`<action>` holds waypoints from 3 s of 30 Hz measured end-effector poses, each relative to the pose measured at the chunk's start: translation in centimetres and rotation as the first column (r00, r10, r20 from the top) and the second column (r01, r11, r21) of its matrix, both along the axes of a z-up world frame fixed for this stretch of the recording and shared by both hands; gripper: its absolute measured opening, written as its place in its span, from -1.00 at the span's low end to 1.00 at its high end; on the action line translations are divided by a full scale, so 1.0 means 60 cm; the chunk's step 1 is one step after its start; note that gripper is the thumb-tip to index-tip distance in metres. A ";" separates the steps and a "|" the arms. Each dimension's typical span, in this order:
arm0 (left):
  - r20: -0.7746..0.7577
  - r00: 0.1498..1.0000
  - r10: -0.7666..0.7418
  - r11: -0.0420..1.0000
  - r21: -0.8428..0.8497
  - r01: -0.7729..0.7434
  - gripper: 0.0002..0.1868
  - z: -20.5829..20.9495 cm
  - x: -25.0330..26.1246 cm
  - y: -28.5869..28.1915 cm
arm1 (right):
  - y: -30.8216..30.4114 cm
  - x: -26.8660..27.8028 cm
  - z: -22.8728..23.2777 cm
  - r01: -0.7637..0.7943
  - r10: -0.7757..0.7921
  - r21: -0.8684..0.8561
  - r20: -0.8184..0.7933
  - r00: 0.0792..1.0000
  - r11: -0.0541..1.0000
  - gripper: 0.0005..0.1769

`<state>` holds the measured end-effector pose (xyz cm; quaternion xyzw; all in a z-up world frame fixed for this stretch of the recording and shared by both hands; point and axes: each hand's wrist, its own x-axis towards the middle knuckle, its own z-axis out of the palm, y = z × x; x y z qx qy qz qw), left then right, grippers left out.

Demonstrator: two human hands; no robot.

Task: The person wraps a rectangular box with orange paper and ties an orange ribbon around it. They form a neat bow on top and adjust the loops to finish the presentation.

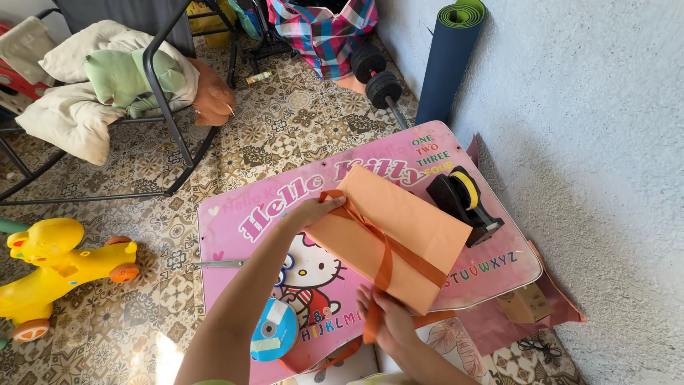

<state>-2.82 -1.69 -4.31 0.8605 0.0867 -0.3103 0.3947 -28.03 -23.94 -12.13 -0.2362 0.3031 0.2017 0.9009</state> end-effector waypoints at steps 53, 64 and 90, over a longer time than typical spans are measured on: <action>-0.290 0.851 0.437 0.830 -0.236 -0.506 -0.26 0.086 -0.227 0.020 | -0.250 -0.018 0.105 0.157 0.427 -0.985 0.173 0.887 0.072 -0.77; -0.418 0.844 0.337 0.732 -0.447 -0.514 -0.33 0.101 -0.280 0.027 | -0.402 -0.047 0.216 -0.200 0.539 -0.755 0.231 0.810 0.624 -0.62; -0.523 0.776 0.353 0.480 -0.611 -0.630 -0.33 0.111 -0.280 0.030 | -0.128 0.008 0.188 0.181 0.856 -0.903 0.428 0.290 0.390 -0.28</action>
